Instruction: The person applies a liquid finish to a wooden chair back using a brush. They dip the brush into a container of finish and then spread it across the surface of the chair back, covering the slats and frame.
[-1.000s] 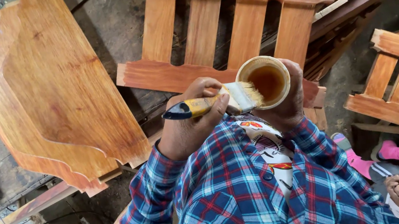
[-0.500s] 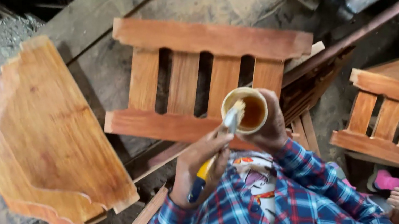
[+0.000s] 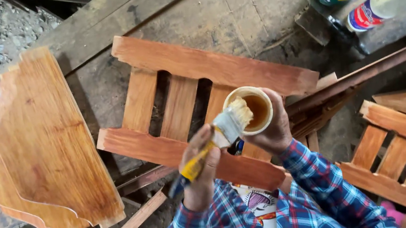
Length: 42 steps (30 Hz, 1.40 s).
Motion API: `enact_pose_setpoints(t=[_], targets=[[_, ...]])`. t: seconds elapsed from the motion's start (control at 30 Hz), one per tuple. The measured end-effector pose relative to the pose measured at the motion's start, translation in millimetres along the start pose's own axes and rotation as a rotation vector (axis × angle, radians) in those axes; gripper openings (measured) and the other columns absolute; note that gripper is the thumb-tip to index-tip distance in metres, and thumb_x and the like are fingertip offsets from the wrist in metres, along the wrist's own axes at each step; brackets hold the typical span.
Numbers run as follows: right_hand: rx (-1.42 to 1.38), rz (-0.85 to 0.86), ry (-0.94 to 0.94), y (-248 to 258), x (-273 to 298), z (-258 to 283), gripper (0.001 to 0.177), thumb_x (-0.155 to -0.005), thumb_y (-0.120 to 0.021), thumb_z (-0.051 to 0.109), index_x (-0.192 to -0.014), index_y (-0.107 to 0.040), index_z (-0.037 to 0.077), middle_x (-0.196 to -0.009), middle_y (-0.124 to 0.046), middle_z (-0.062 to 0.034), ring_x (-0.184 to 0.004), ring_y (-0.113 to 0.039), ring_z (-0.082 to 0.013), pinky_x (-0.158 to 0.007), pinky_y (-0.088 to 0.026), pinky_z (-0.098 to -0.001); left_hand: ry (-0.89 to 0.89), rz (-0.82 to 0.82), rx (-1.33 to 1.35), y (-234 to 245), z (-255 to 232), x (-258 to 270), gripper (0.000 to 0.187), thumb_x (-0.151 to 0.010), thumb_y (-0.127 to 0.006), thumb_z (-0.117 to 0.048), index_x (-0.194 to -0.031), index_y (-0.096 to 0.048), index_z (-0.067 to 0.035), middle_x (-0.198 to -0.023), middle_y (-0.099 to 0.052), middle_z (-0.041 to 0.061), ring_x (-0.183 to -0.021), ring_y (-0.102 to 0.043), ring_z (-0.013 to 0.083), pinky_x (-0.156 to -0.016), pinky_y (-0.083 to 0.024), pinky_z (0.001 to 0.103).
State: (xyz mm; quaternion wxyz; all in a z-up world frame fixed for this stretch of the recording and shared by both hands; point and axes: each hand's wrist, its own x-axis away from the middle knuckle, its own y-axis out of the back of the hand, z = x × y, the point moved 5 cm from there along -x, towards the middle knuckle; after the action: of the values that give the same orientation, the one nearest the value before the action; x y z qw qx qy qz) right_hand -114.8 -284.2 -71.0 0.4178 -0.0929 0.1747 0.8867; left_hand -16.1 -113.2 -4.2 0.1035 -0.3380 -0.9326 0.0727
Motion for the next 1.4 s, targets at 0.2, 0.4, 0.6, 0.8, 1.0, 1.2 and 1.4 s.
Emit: enact_pose_setpoints(t=[0.2, 0.4, 0.6, 0.8, 1.0, 1.2, 1.4], targets=[[-0.136, 0.059, 0.046, 11.1, -47.9, 0.5, 0.09, -0.072, -0.092, 0.015, -0.142, -0.036, 0.003, -0.139, -0.055, -0.0202, -0.127, -0.06, -0.0318, -0.111, -0.052, -0.0427, 0.341, -0.131, 0.493, 8.0, 59.5, -43.6, 0.061, -0.093, -0.063, -0.027, -0.147, -0.049, -0.004, -0.136, -0.064, 0.02, -0.117, -0.067, 0.0366, -0.083, -0.062, 0.046], [-0.079, 0.004, 0.029, 20.2, -72.7, -36.8, 0.093, -0.071, -0.088, 0.027, -0.146, -0.036, 0.011, -0.139, -0.055, -0.0198, -0.123, -0.061, -0.0337, -0.106, -0.052, -0.0444, 0.466, -0.216, 0.779, 19.4, 99.2, -46.7, 0.035, -0.098, -0.066, -0.033, -0.12, -0.07, -0.006, -0.098, -0.077, 0.01, -0.103, -0.073, 0.0317, -0.075, -0.065, 0.049], [0.154, -0.275, 0.214, 36.3, -123.4, -102.8, 0.102, -0.052, -0.106, 0.014, -0.136, -0.049, 0.001, -0.122, -0.052, -0.0263, -0.113, -0.058, -0.0384, -0.106, -0.042, -0.048, 0.411, -0.249, 0.943, 60.0, 153.8, -38.1, 0.03, -0.105, -0.052, -0.027, -0.116, -0.068, -0.004, -0.109, -0.076, 0.018, -0.1, -0.073, 0.0422, -0.073, -0.065, 0.055], [0.179, -0.302, 0.204, 38.8, -154.1, -118.5, 0.092, -0.07, -0.104, -0.012, -0.136, -0.042, -0.001, -0.127, -0.058, -0.025, -0.112, -0.064, -0.0374, -0.1, -0.054, -0.0448, 0.409, -0.373, 0.799, 74.6, 107.5, -21.6, 0.037, -0.098, -0.064, -0.034, -0.122, -0.069, -0.006, -0.1, -0.077, 0.008, -0.099, -0.074, 0.036, -0.069, -0.064, 0.039], [0.004, -0.201, 0.253, 31.5, -154.8, -136.4, 0.096, -0.077, -0.098, -0.031, -0.142, -0.036, 0.002, -0.132, -0.052, -0.0287, -0.117, -0.058, -0.0409, -0.098, -0.057, -0.0538, 0.306, -0.443, 0.63, 115.6, 77.1, -29.4, 0.058, -0.099, -0.058, -0.033, -0.151, -0.049, -0.01, -0.121, -0.071, 0.024, -0.097, -0.074, 0.0355, -0.068, -0.063, 0.034], [0.021, -0.068, 0.216, 35.3, -153.2, -126.5, 0.091, -0.086, -0.093, -0.032, -0.144, -0.032, 0.002, -0.133, -0.047, -0.0307, -0.121, -0.054, -0.0424, -0.1, -0.056, -0.0561, 0.125, -0.566, 0.521, 153.4, 44.2, -61.5, 0.037, -0.099, -0.064, -0.02, -0.133, -0.063, -0.007, -0.09, -0.075, 0.024, -0.079, -0.076, 0.0348, -0.064, -0.065, 0.037], [0.008, -0.154, 0.19, 48.7, -161.9, -158.0, 0.098, -0.078, -0.1, -0.035, -0.141, -0.036, 0.003, -0.132, -0.051, -0.0301, -0.12, -0.056, -0.0417, -0.102, -0.056, -0.0561, 0.161, -0.642, 0.47, 157.8, 58.1, -83.1, 0.03, -0.095, -0.067, -0.024, -0.122, -0.066, -0.011, -0.096, -0.074, 0.02, -0.079, -0.076, 0.0354, -0.059, -0.062, 0.035]])
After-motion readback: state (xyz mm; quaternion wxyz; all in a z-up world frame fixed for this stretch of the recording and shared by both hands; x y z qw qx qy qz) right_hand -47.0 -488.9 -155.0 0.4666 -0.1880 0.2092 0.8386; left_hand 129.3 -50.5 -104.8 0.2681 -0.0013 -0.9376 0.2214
